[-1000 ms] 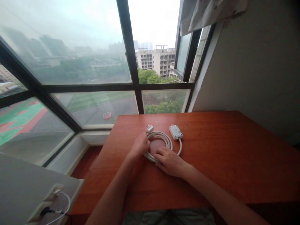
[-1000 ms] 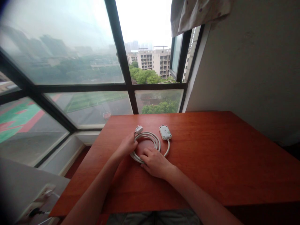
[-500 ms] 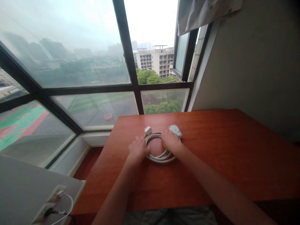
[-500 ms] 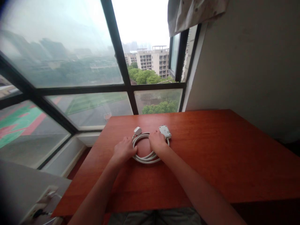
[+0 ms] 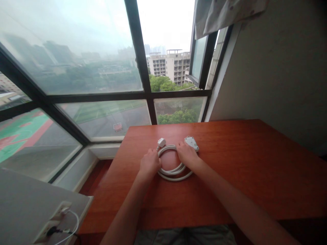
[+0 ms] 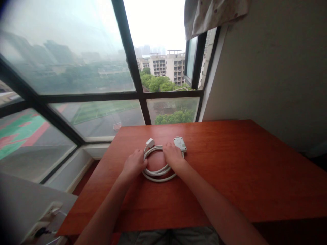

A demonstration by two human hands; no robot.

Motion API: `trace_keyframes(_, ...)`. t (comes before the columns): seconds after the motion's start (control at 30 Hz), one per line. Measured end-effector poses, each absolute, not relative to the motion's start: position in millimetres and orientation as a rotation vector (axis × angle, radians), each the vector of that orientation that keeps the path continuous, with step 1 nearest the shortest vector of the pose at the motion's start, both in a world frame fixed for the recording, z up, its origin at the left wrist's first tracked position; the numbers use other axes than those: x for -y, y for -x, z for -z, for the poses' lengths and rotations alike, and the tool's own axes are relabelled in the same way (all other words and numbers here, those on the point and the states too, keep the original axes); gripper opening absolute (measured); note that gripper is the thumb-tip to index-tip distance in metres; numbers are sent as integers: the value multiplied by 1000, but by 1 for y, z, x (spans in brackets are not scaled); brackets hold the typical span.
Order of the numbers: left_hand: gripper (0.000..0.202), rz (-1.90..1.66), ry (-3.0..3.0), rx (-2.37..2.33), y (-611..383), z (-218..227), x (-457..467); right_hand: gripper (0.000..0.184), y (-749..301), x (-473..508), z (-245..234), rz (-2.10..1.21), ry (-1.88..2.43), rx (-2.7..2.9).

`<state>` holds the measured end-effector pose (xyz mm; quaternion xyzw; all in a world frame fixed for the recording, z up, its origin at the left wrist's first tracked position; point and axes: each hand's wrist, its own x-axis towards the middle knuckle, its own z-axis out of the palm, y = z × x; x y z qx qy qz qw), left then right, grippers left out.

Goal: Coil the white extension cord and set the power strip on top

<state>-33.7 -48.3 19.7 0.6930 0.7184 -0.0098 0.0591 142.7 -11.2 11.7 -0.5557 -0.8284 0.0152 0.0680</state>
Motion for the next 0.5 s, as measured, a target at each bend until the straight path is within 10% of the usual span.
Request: trace_keyframes(0.5, 24, -21, -2110, -2185, 33, -15, 48, 45, -194, -12, 22, -223, 1821, 2066)
